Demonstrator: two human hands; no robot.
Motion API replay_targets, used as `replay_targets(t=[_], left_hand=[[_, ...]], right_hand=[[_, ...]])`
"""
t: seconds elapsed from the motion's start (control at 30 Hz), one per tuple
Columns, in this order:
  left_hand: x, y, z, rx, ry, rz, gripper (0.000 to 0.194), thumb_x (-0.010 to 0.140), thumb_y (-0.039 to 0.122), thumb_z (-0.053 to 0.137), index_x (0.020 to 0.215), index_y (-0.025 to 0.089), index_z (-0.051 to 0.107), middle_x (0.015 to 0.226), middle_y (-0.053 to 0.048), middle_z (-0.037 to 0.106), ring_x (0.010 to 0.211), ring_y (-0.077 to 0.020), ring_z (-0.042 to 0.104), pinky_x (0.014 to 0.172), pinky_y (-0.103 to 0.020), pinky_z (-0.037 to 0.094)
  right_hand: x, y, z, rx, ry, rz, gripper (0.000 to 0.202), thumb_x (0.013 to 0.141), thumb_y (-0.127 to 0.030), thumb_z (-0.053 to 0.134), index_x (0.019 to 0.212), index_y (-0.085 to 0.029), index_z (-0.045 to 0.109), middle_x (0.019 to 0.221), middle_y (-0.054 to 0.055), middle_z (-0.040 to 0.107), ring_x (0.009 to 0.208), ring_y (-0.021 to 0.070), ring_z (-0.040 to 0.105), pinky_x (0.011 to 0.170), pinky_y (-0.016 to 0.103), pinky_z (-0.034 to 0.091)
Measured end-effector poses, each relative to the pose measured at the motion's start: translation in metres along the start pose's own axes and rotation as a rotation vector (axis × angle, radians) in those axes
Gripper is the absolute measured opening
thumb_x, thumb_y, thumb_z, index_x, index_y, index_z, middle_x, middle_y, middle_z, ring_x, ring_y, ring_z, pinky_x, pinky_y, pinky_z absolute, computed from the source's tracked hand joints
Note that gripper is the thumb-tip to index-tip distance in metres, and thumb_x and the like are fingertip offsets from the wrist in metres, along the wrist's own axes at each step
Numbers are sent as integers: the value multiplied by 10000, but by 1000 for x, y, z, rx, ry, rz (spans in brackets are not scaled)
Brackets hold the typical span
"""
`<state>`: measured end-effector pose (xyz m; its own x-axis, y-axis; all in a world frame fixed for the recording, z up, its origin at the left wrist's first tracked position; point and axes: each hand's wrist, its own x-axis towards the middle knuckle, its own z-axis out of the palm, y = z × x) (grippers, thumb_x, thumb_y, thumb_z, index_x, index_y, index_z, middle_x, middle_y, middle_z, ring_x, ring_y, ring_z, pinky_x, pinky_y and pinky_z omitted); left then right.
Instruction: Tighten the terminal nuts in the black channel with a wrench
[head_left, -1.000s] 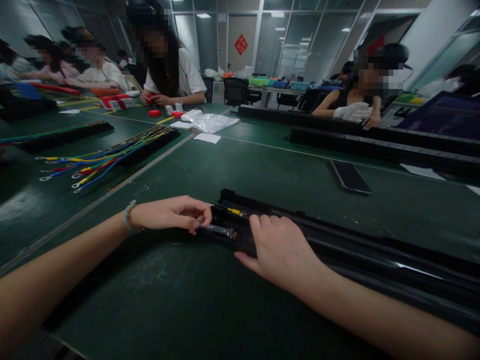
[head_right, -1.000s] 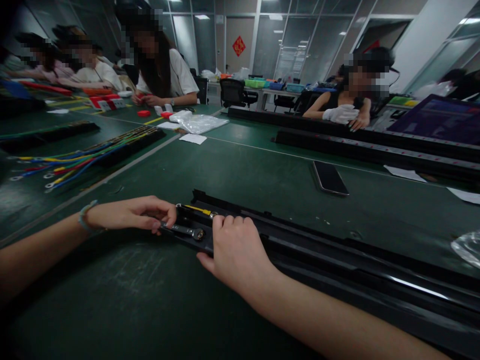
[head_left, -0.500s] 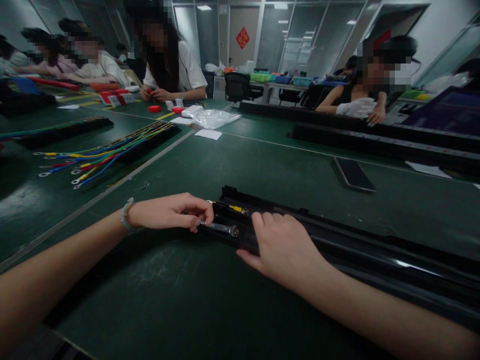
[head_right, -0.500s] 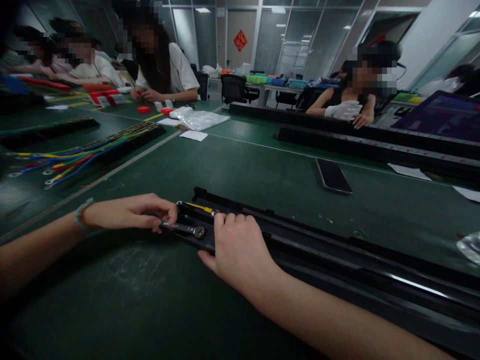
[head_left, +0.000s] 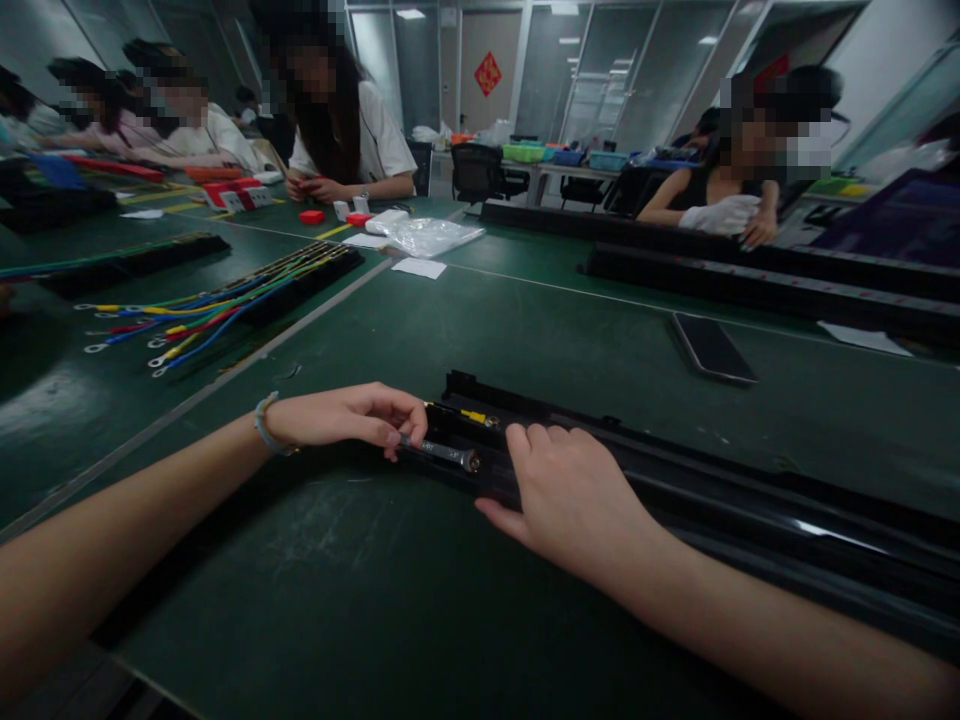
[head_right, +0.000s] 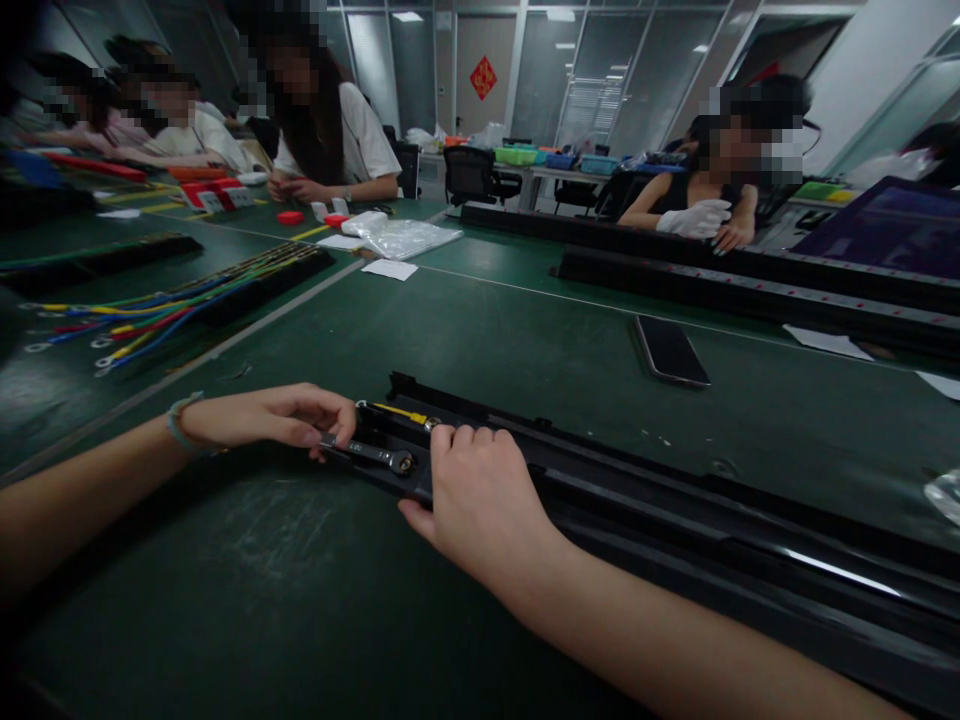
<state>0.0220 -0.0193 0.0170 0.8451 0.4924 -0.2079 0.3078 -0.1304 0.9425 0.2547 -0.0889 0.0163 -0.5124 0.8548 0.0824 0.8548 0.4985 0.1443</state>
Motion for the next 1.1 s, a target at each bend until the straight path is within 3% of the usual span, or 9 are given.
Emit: replay_targets(t=[0.53,1.1], left_hand=[[1,-7,-4,-35,16,1,111,731,227,550,767,134,503,698,7,463,598,-115,452,536,-195,366],[2,-11,-7,-104,84,61,278,739,389,560,676,146,440,596,25,421,597,-142,458,563,-240,376]], right_hand=[[2,0,-1,6,-11,6,472,696,-547,417,890,-129,520,757,104,568,687,224,518,624,352,383],[1,0,-2,-23,-33,-4,481,718,-553,384,910,-131,510,772,104,568,700,217,528,635,349,376]])
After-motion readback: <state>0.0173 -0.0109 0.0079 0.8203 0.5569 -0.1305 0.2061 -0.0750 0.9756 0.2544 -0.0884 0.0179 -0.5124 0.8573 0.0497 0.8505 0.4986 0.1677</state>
